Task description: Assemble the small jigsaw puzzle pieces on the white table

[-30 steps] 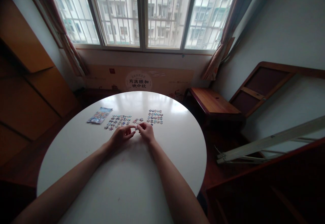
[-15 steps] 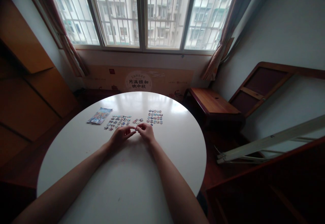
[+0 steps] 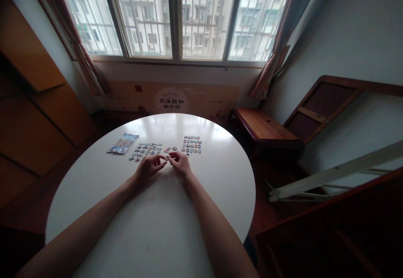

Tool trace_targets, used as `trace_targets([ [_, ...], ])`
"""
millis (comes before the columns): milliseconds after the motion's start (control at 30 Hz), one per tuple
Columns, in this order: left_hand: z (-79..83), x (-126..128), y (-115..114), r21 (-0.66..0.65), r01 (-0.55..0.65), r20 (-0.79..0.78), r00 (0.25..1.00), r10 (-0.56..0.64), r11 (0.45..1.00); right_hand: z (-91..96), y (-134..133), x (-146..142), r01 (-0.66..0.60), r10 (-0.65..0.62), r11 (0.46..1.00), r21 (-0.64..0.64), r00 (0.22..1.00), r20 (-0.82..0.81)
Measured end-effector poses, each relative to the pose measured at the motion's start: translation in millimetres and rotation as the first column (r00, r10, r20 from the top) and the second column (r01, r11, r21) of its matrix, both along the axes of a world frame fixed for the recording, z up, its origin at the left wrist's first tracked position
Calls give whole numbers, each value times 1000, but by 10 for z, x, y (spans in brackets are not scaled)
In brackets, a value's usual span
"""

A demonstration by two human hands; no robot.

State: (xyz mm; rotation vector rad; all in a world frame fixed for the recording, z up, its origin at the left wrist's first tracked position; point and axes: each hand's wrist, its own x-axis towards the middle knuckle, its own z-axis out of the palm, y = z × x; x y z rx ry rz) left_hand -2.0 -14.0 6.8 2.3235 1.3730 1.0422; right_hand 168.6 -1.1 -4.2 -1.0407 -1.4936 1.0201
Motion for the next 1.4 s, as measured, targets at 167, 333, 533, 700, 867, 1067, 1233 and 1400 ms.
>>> trace_targets([
  [167,-1,-14,2,-10,-14,18,1000,15,1000,39,-61,-32,6,-21,997,77,980,196],
  [333,-7,-15,1,-25,33,19,999,-32,999,74,-125,-53,-12,-44,986,165,943,329],
  [533,10,-8,-13,-39,46,-19,999,-47,998,65,-122,-54,-40,-36,979,198,930,367],
  [700,14,-14,-8,-42,25,-18,1000,-26,999,60,-121,-60,-19,-60,980,200,922,382],
  [867,-4,-17,13,-23,24,4,1000,-24,999,81,-131,-61,11,-79,981,192,933,350],
  [1067,41,-17,-20,44,93,-37,995,-92,995,87,-115,-46,37,-78,989,140,949,305],
  [1233,51,-9,-35,81,98,-14,995,-98,992,66,-70,-30,39,-51,998,56,975,217],
  [1400,44,-8,-27,92,102,-5,995,-102,991,55,-51,-27,38,-46,998,46,979,200],
])
